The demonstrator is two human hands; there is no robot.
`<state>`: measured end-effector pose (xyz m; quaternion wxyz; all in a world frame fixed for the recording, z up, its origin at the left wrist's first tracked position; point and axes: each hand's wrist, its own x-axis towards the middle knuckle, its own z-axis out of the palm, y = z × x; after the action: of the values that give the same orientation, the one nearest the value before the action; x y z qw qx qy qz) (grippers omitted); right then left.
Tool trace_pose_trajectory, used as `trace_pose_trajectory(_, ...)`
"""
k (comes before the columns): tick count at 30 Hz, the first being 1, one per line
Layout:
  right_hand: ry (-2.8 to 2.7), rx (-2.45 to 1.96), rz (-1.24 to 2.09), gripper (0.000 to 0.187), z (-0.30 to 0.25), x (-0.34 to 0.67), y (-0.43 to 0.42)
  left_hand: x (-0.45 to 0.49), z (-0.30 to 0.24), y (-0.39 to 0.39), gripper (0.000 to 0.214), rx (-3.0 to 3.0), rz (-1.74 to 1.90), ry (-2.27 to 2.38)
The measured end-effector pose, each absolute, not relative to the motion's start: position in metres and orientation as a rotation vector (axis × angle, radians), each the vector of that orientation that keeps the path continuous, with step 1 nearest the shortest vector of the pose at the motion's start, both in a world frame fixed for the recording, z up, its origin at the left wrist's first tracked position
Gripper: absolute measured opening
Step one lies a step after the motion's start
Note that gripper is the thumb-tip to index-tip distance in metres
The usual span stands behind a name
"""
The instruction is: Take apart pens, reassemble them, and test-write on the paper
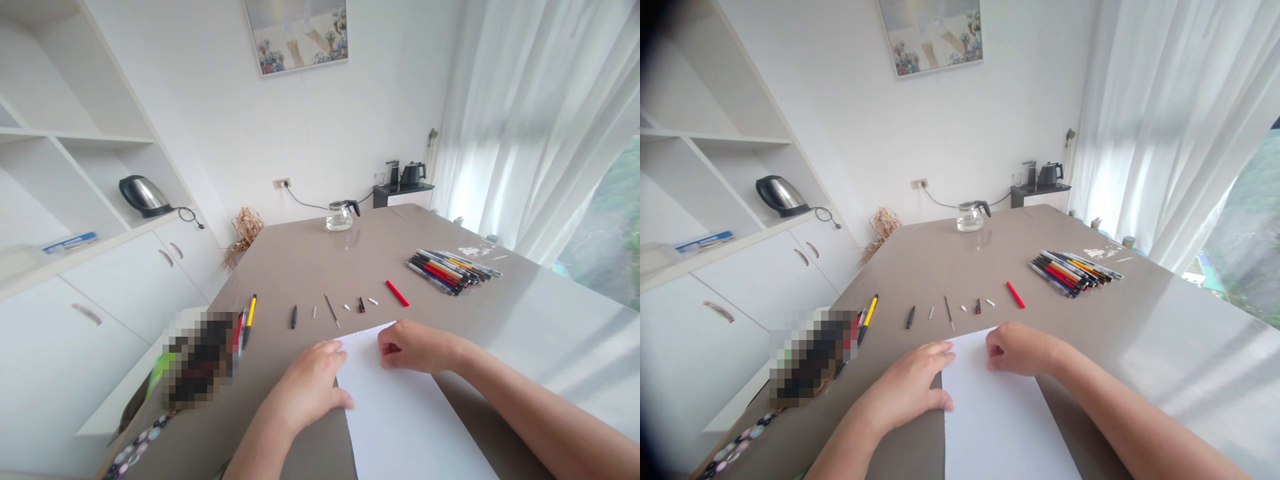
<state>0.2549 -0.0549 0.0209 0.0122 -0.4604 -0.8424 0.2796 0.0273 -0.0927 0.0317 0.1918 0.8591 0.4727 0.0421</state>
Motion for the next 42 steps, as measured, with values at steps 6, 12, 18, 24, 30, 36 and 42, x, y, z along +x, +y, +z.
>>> trace_pose_trajectory(6,-2.605,-1.539,0.951,0.021,0.025,0.258,-0.054,0.025,0.029,-0.091,0.065,2.414,0.121,1.337)
trace_pose_trajectory(12,-2.565,-1.833,0.729,0.016,0.025,0.299,-0.037,0.024,0.029,-0.091,0.065,2.393,0.134,1.324)
trace_pose_trajectory(18,-2.034,-2.092,0.381,0.032,0.014,0.331,-0.005,0.024,0.028,-0.091,0.067,2.354,0.130,1.333)
trace_pose_trajectory(24,-1.897,-2.123,0.327,0.041,-0.001,0.314,0.001,0.023,0.026,-0.091,0.068,2.366,0.137,1.322)
trace_pose_trajectory(30,-1.895,-2.153,0.266,0.030,-0.002,0.301,-0.007,0.022,0.027,-0.091,0.066,2.396,0.168,1.295)
trace_pose_trajectory(36,-1.807,-2.052,0.324,0.025,0.001,0.304,-0.005,0.021,0.029,-0.092,0.064,2.375,0.147,1.287)
trace_pose_trajectory(42,-1.652,-1.419,0.915,0.026,0.015,0.288,-0.018,0.026,0.032,-0.092,0.071,2.294,0.316,1.315)
